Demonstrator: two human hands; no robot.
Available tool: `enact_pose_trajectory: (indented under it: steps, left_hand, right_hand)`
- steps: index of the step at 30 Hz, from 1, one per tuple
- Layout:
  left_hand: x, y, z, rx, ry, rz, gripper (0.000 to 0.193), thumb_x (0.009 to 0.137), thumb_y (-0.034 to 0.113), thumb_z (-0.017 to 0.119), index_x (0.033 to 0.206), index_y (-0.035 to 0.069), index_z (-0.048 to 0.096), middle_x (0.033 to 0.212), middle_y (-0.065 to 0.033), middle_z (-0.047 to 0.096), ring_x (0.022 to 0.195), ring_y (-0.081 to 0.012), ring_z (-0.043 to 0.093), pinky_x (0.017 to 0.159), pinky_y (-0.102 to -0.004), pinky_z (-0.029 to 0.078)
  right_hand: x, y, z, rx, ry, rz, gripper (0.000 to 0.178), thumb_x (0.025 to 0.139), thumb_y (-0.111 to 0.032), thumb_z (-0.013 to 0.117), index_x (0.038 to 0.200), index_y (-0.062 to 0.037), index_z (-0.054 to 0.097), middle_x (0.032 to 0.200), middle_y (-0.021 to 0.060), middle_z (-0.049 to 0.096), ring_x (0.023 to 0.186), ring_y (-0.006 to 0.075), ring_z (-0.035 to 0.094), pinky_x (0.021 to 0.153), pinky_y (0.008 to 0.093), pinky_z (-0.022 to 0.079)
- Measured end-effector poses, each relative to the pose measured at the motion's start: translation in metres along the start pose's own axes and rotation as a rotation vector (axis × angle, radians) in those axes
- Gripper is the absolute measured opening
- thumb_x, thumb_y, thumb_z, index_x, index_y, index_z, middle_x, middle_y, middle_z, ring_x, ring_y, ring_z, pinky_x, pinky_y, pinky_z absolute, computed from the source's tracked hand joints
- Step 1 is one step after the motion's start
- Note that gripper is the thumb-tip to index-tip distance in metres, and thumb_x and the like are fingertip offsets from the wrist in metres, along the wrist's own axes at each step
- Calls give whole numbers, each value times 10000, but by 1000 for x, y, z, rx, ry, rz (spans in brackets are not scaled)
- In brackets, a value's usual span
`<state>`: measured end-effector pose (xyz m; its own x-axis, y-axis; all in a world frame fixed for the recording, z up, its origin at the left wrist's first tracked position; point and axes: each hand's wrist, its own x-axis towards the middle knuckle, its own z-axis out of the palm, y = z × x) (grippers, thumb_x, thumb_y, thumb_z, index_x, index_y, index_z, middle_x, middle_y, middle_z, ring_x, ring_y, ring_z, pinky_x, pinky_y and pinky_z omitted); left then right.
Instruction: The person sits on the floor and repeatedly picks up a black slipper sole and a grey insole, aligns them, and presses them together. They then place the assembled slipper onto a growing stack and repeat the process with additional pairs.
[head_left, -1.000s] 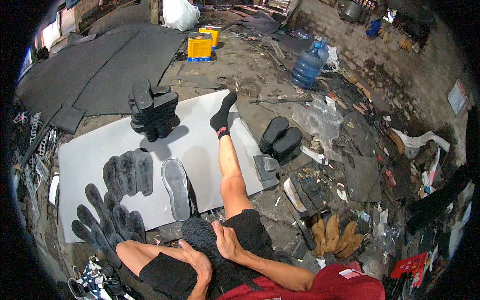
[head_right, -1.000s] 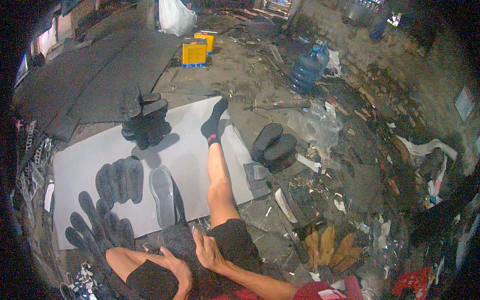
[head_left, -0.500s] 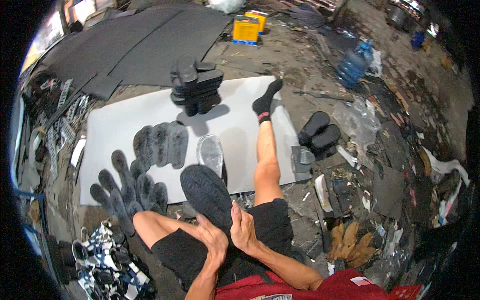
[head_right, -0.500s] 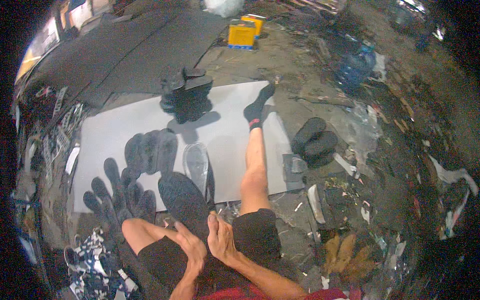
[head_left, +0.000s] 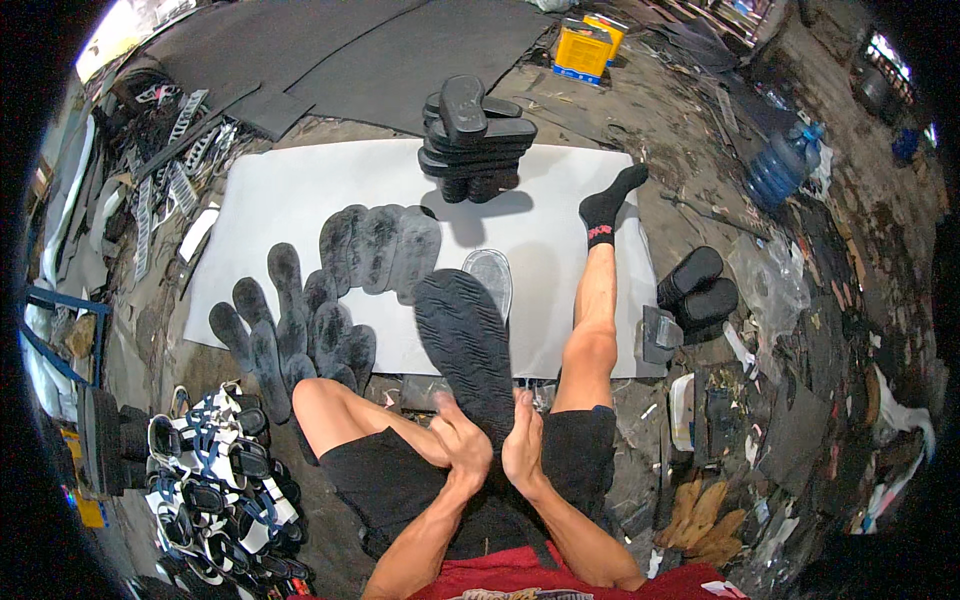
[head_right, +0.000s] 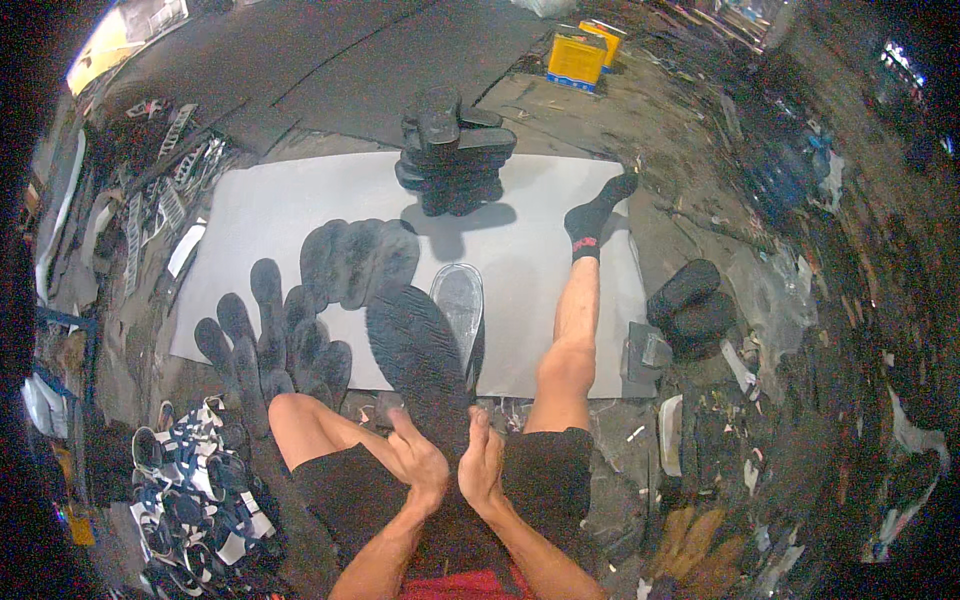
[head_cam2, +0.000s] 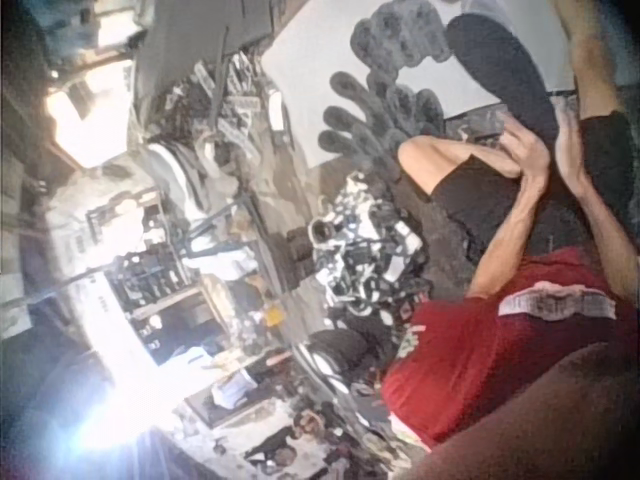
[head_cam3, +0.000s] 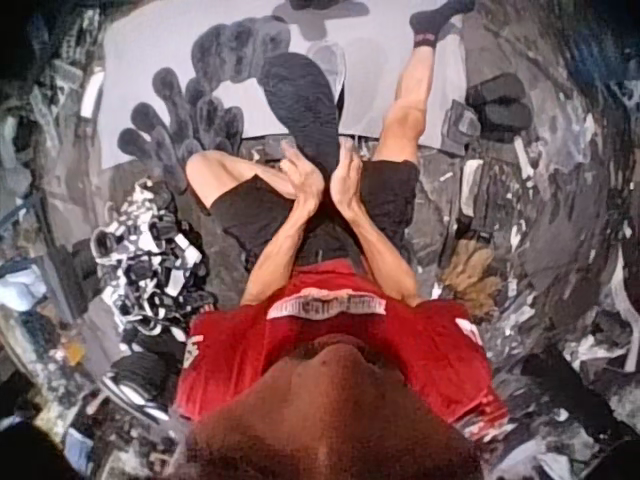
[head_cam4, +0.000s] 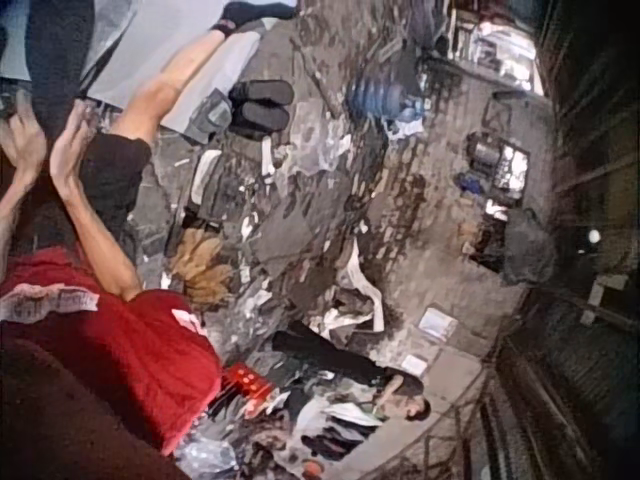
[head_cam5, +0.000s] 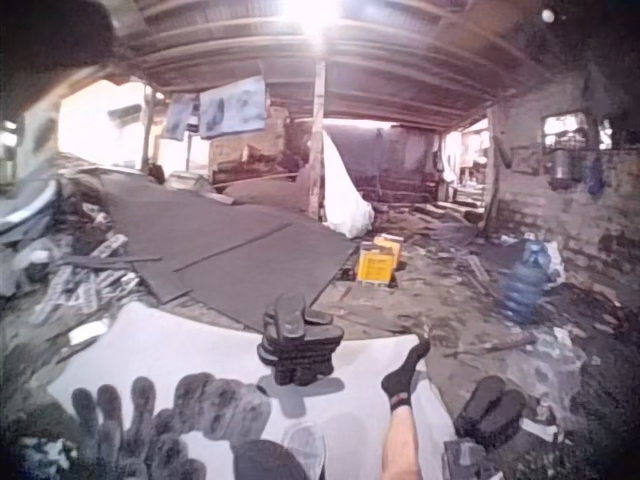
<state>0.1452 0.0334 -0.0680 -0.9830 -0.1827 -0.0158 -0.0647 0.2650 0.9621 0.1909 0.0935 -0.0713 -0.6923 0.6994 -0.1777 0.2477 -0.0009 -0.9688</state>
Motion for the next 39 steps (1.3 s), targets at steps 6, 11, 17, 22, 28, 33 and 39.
enact_pose_trajectory:
  steps: [6, 11, 17, 22, 28, 33, 39]
  left_hand:
    - [33, 27, -14, 253, -378, 205, 504, 1158, 361, 402, 1327, -75, 590, 1141, -342, 620, 1123, -497, 597, 1008, -500, 463]
    - [62, 39, -28, -2, -83, 344, 351, 1105, 206, 512, 1328, -50, 599, 1225, -230, 598, 1166, -402, 576, 1048, -505, 443]
    - [49, -66, -86, 114, -110, 178, 89, 1017, 72, 624, 1018, -13, 646, 959, -169, 636, 864, -332, 617, 765, -427, 510]
    - [48, -88, -81, 181, -38, 145, 53, 956, 29, 719, 987, -6, 695, 918, -151, 652, 786, -272, 657, 698, -382, 542]
    - [80, -99, -77, 179, -97, 64, 163, 901, 49, 760, 1047, 12, 699, 1013, -176, 687, 873, -337, 672, 791, -434, 546]
    - [252, -154, -49, 469, 170, 442, 548, 881, 197, 809, 1344, -19, 609, 1193, -272, 673, 1143, -477, 599, 1030, -558, 461]
    - [430, -157, -12, 833, -46, 61, 1254, 841, 592, 849, 1624, -168, 229, 1668, -284, 394, 1583, -445, 285, 1276, -598, 234]
  right_hand:
    - [22, 8, -6, 689, -490, 99, 645, 1180, -495, 353, 1592, -9, 445, 1583, 113, 546, 1461, 268, 523, 1255, 428, 370]
    - [87, -84, 17, 779, -589, -14, 595, 1163, -411, 469, 1665, -128, 319, 1369, 176, 647, 1064, 191, 691, 908, 356, 589]
    - [290, -228, 92, -276, 97, -846, 732, 990, -387, 747, 1602, -79, 489, 1375, 277, 634, 1239, 376, 634, 1131, 483, 465]
    - [432, -245, 149, -574, 117, -768, 677, 992, -441, 722, 1550, -89, 569, 1486, 345, 544, 1410, 500, 510, 1203, 532, 401]
    - [433, -179, 142, -676, 164, -881, 445, 1102, -342, 569, 1465, -96, 644, 1574, 312, 487, 1512, 491, 400, 1226, 546, 355]
    - [233, -93, 60, -490, -86, -848, 326, 1060, -221, 639, 1306, -16, 705, 1533, 291, 520, 1448, 457, 484, 1206, 535, 380]
    - [50, -7, -53, -427, -249, -204, 162, 966, -69, 721, 1116, -10, 742, 1295, 231, 654, 1279, 405, 601, 1074, 483, 492]
